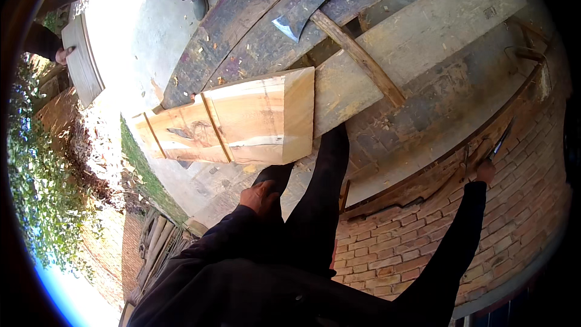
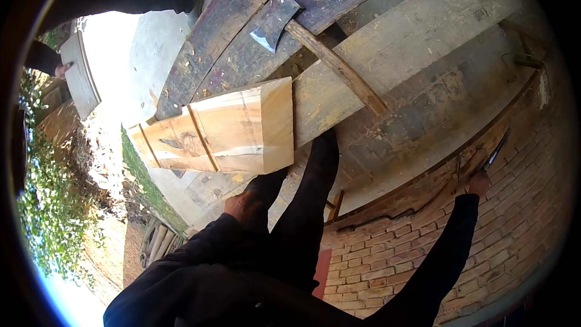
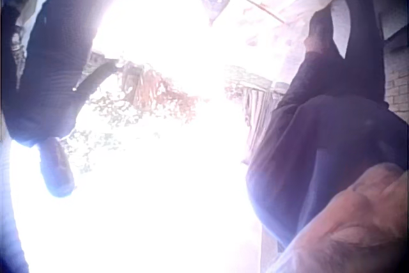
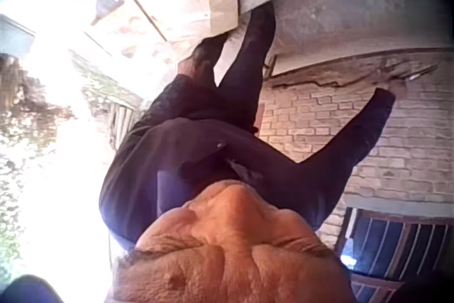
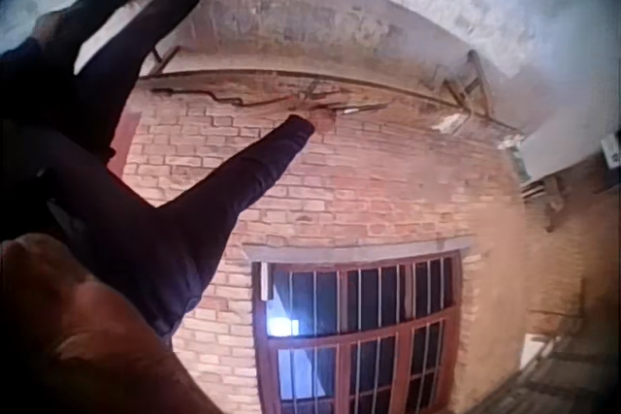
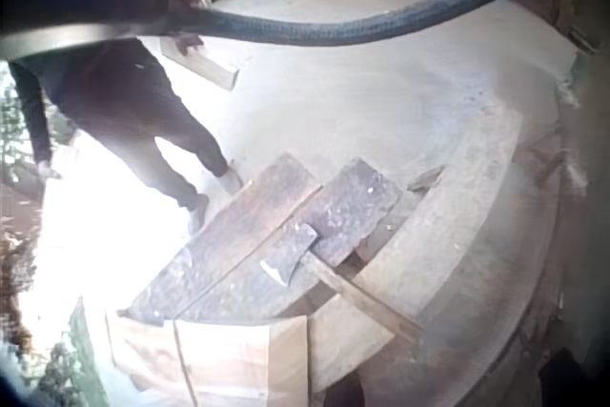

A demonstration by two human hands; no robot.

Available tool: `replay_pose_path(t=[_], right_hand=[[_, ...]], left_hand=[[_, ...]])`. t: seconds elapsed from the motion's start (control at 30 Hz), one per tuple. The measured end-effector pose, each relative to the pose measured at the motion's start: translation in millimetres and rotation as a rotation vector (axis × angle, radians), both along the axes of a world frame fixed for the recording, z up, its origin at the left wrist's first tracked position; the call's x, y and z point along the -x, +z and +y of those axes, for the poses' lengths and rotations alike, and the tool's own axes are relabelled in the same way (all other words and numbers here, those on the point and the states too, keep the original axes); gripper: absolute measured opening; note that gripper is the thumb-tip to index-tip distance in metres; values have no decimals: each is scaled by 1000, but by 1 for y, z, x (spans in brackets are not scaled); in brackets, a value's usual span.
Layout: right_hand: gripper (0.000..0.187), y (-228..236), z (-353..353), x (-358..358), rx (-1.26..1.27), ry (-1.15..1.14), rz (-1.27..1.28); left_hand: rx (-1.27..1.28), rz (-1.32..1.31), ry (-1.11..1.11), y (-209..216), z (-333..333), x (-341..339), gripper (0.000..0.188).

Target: The person fits wooden components together by hand, checking the alignment of joints and then using a hammer to secure one piece into place on a larger wooden frame.

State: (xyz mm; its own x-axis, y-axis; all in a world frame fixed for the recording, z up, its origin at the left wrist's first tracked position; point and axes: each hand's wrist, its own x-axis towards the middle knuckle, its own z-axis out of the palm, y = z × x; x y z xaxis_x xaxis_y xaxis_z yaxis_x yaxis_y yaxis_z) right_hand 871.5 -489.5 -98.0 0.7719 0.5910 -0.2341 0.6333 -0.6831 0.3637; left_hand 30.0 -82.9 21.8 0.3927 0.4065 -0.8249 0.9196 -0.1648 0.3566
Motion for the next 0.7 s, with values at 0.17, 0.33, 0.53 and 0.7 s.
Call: replay_pose_path(t=[0.17, 0.33, 0.53, 0.7], right_hand=[[50, -30, 55, 71, 80, -396, 17], [57, -2, 113, 94, -117, -618, -27], [50, -1, 123, 67, 153, -391, 61], [46, 77, 167, 78, -234, -466, -63]], left_hand=[[9, 126, -23, 32, 13, -25, 40], [-22, 108, -14, 35, 24, -42, 38], [-103, -4, -24, 25, 23, -47, 38], [-242, -196, -53, 46, 38, -82, 41]])
